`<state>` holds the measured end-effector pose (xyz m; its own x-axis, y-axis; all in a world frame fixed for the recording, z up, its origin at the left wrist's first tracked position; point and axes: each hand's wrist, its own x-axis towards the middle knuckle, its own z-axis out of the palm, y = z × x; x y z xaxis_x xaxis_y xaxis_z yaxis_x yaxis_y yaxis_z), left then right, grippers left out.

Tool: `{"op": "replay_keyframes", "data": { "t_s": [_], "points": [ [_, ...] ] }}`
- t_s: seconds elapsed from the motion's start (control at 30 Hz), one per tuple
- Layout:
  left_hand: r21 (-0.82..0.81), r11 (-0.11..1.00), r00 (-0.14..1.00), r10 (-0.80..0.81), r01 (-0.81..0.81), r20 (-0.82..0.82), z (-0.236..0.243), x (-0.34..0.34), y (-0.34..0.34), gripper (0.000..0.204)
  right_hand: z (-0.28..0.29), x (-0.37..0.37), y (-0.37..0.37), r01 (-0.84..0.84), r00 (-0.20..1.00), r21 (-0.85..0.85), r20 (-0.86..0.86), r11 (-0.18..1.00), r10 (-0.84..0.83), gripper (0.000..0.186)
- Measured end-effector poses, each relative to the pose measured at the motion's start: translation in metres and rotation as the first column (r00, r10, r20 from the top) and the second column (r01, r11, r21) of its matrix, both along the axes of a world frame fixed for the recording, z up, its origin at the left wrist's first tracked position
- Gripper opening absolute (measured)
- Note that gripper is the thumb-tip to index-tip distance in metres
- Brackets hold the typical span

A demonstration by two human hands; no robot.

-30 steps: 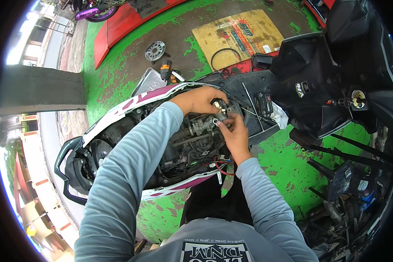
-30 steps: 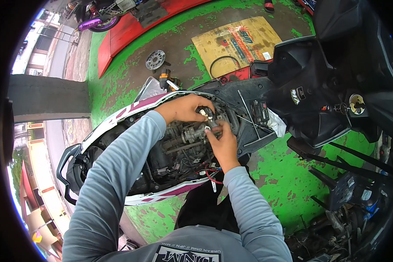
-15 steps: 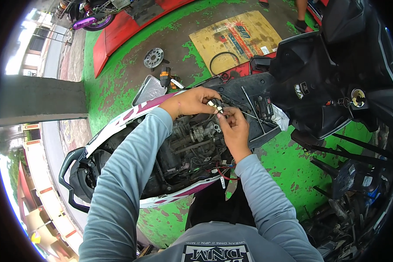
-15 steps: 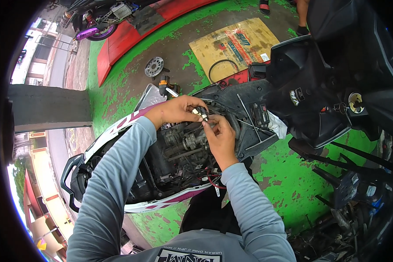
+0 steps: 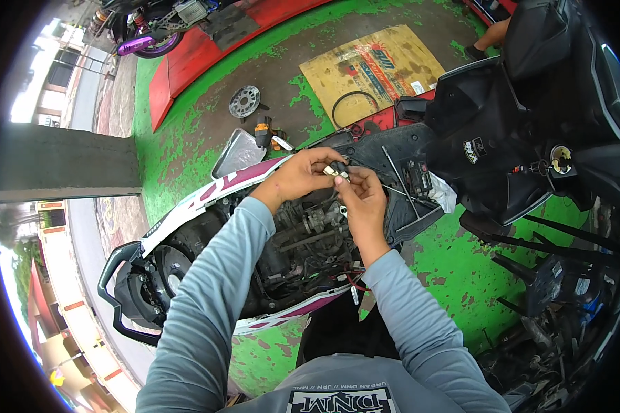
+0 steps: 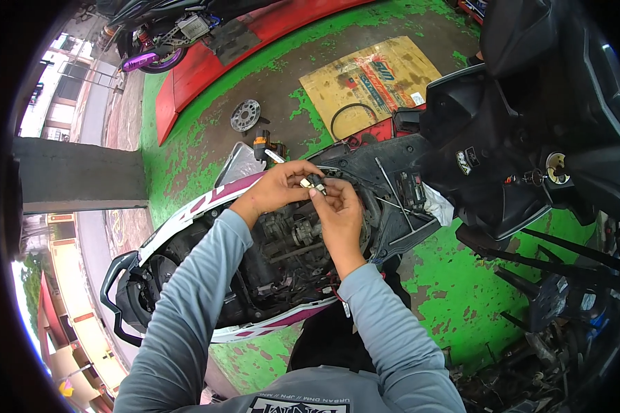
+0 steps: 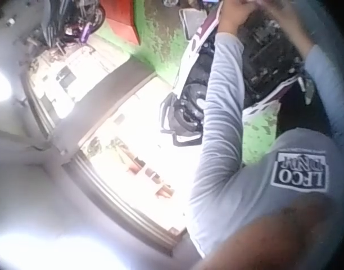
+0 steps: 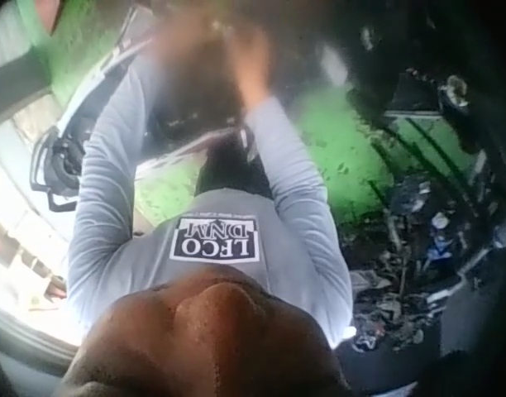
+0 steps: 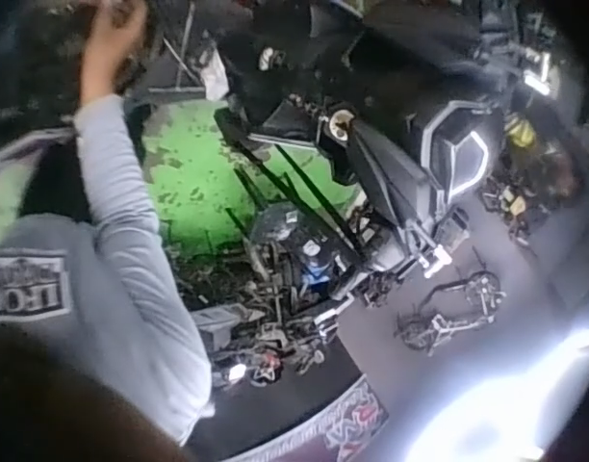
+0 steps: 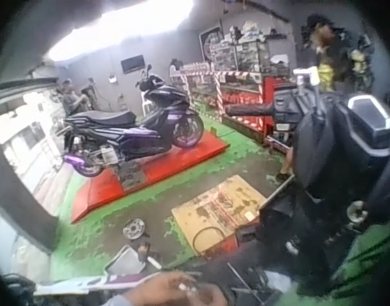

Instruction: The recorder is performing maintenance and repair on a motorcycle engine, disconnecting parts and retrieving tools from a tool chest.

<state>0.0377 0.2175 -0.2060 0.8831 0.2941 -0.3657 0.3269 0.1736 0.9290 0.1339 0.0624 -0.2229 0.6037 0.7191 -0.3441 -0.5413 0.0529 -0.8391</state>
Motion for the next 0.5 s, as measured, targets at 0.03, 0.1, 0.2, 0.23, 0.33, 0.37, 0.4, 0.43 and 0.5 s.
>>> {"op": "replay_keyframes", "data": {
  "t_s": [0.03,0.1,0.2,0.23,0.33,0.37,0.4,0.43,0.5],
  "points": [
    [0.002,1.0,1.0,-0.003,0.003,0.003,0.001,0.0,-0.002,0.041,-0.001,0.001,0.001,-0.006,0.999,-0.02,0.033,1.0,0.007,0.026],
    [-0.037,0.999,0.999,0.041,-0.04,0.023,0.003,0.0,-0.004,0.041,-0.003,0.002,0.002,-0.012,0.998,-0.037,0.067,0.999,0.014,0.025],
    [-0.032,0.997,0.998,0.066,-0.066,0.012,0.006,0.002,-0.004,0.038,-0.004,0.001,0.002,0.009,0.994,-0.06,0.11,0.998,-0.002,0.023],
    [-0.024,0.997,0.997,0.072,-0.072,-0.009,0.007,0.003,-0.003,0.038,-0.005,0.001,0.002,0.033,0.989,-0.073,0.146,0.997,-0.022,0.023],
    [0.03,0.998,0.997,0.059,-0.057,-0.042,0.0,-0.004,0.0,0.039,0.011,-0.009,0.004,0.082,0.96,-0.142,0.278,0.986,-0.04,0.025],
    [0.019,0.999,0.998,0.045,-0.045,-0.033,0.0,-0.001,-0.001,0.039,0.015,-0.007,0.004,0.116,0.925,-0.192,0.379,0.974,-0.036,0.026],
    [0.042,0.998,0.998,0.042,-0.04,-0.046,0.0,0.0,-0.001,0.04,0.011,-0.006,0.004,0.129,0.878,-0.209,0.479,0.969,-0.013,0.027],
    [0.065,0.997,0.997,0.039,-0.035,-0.059,0.0,0.002,-0.002,0.04,0.011,-0.004,0.001,0.137,0.847,-0.207,0.532,0.969,-0.006,0.025],
    [0.119,0.992,0.996,0.05,-0.041,-0.072,0.0,0.002,-0.001,0.04,0.009,-0.002,-0.003,0.124,0.867,-0.243,0.497,0.962,0.013,0.022]
  ]
}}
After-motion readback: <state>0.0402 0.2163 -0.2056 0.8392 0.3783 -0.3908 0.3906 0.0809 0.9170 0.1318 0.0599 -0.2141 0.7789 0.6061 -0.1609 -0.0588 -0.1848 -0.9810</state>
